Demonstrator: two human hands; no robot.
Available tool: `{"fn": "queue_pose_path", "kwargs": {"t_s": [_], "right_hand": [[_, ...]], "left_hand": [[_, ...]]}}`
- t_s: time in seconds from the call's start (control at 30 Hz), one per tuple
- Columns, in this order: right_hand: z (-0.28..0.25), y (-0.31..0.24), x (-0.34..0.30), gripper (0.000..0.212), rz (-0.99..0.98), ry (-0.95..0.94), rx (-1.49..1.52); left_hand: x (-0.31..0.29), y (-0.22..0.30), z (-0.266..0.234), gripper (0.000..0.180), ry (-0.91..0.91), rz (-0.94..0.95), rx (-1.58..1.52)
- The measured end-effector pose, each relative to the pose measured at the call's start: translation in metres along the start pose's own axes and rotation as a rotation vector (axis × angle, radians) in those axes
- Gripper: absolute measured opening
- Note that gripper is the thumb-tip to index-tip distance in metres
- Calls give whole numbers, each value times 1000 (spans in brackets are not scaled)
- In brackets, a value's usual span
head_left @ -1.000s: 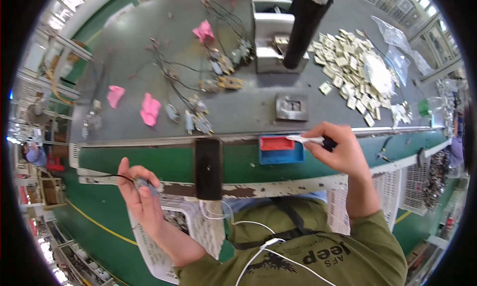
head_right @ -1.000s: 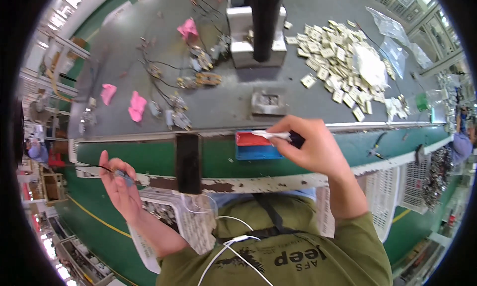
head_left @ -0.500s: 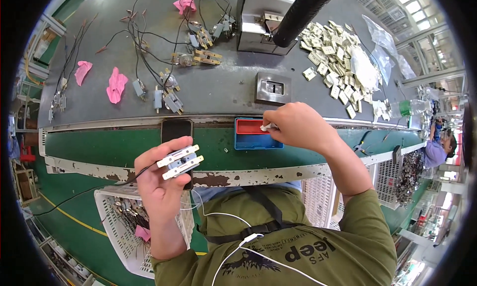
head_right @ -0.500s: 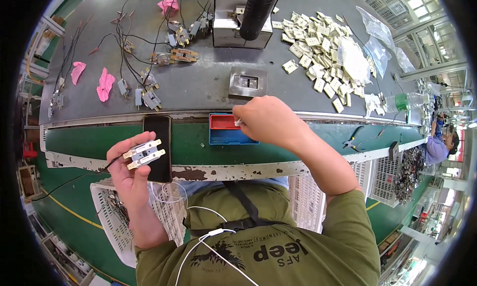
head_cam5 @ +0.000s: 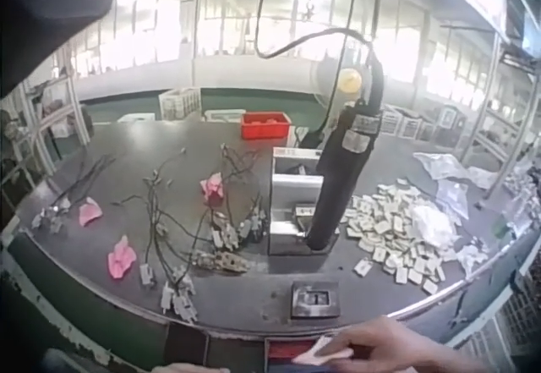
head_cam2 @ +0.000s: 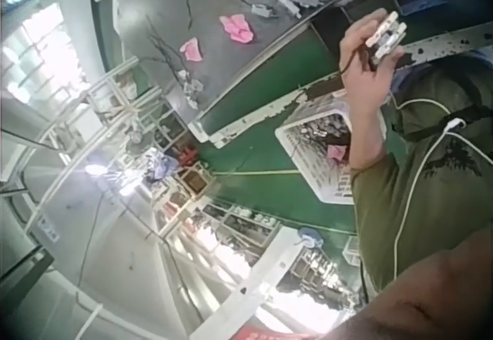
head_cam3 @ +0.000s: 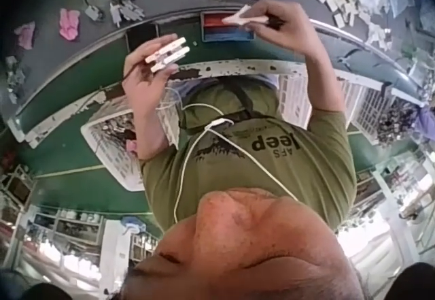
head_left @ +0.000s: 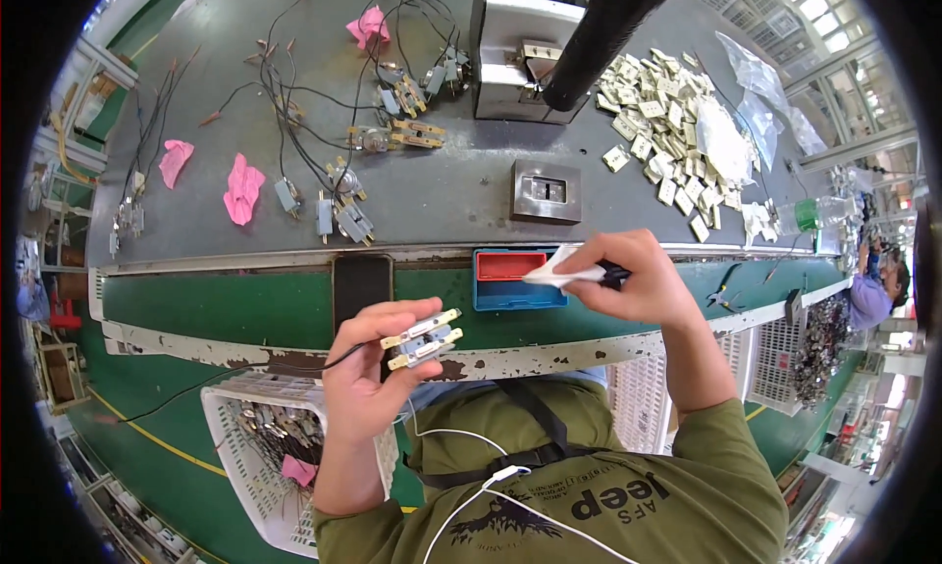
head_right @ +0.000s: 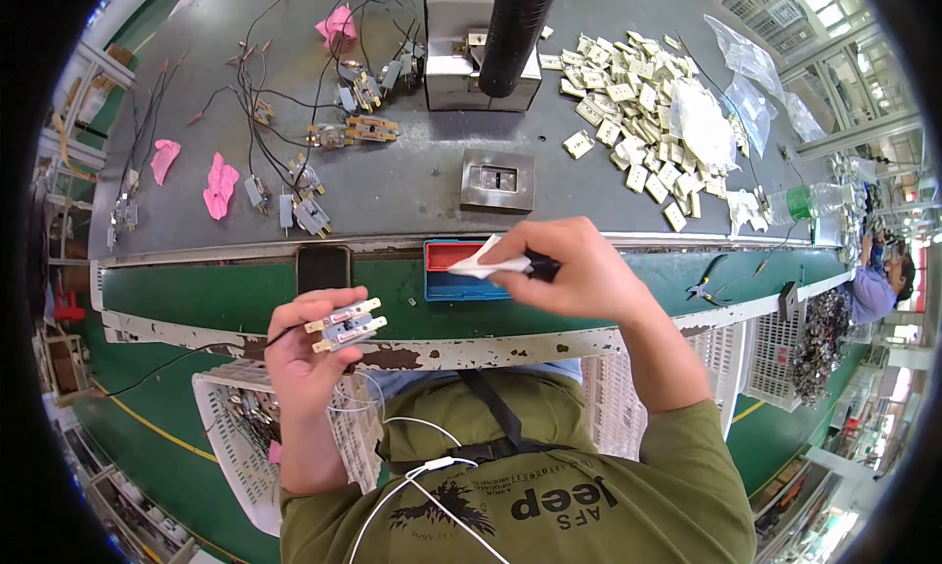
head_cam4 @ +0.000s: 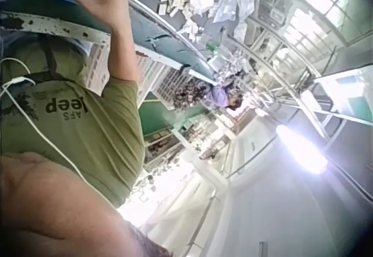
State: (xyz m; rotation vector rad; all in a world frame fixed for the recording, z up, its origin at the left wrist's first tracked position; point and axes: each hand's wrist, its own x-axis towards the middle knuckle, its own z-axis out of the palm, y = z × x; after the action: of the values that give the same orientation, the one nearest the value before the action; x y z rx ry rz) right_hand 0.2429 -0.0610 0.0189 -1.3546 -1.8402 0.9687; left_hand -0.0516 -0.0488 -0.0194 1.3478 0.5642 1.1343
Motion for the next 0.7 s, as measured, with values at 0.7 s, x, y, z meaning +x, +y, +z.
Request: {"fn": "queue_pose_path", "kwargs": {"t_s": [0.7], "right_hand": [[37, -30, -5, 20, -204, 6, 178]], "left_hand": [[0, 1, 24, 49, -38, -75, -135]]}}
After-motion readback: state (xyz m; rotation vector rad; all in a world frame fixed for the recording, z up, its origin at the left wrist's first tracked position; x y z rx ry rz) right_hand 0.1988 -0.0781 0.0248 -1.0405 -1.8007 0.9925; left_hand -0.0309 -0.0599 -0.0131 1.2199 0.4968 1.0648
